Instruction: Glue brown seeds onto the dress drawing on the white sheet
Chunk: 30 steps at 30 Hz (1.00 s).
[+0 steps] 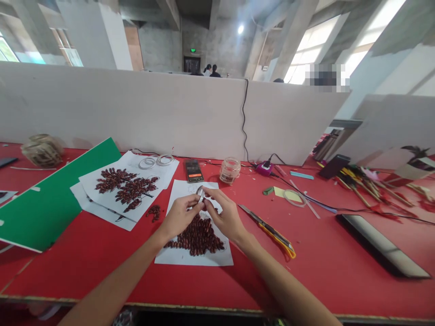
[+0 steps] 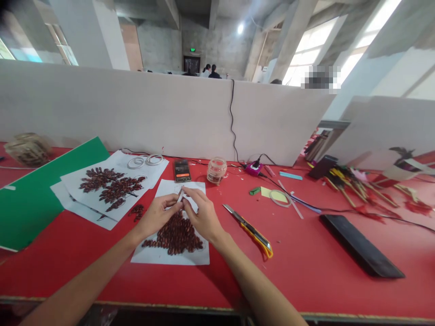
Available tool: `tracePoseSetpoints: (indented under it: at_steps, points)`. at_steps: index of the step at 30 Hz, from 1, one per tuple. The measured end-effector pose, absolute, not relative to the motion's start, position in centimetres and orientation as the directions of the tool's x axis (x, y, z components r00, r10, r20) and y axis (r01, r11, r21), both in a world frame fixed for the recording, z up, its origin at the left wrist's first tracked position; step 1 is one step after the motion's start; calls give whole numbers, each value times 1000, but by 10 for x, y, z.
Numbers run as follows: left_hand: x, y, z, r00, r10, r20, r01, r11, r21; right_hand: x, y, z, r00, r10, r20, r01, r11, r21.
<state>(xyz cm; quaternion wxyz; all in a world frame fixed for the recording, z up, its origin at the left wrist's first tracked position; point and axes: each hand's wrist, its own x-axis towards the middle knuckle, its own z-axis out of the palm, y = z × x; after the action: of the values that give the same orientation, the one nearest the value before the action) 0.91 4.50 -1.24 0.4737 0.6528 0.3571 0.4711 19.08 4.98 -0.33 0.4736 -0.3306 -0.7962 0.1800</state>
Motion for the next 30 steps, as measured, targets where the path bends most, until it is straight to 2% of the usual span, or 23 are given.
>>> tracePoseSetpoints:
  at_steps: [6,9,14,17,24,30]
  points:
    - [6,38,-14,297,921,252,115,-297,948,188,48,-10,-287,694,661,327,719,-613]
    - [5,36,-13,279,927,251,198,-311,929,188,45,-10,-233,737,634,315,674,-668]
    - [4,37,-12,287,913,291,303,-374,876,191,51,-12,-172,878,447,170,473,-864]
    - [4,38,-13,281,912,298,349,-386,854,193,55,-15,-175,924,341,82,358,-930]
    - [4,39,-15,255,918,304,417,-389,822,190,52,-16,-190,938,290,28,300,-954]
    - [3,39,-12,269,883,383,478,-468,743,188,49,-22,-219,931,291,12,301,-953]
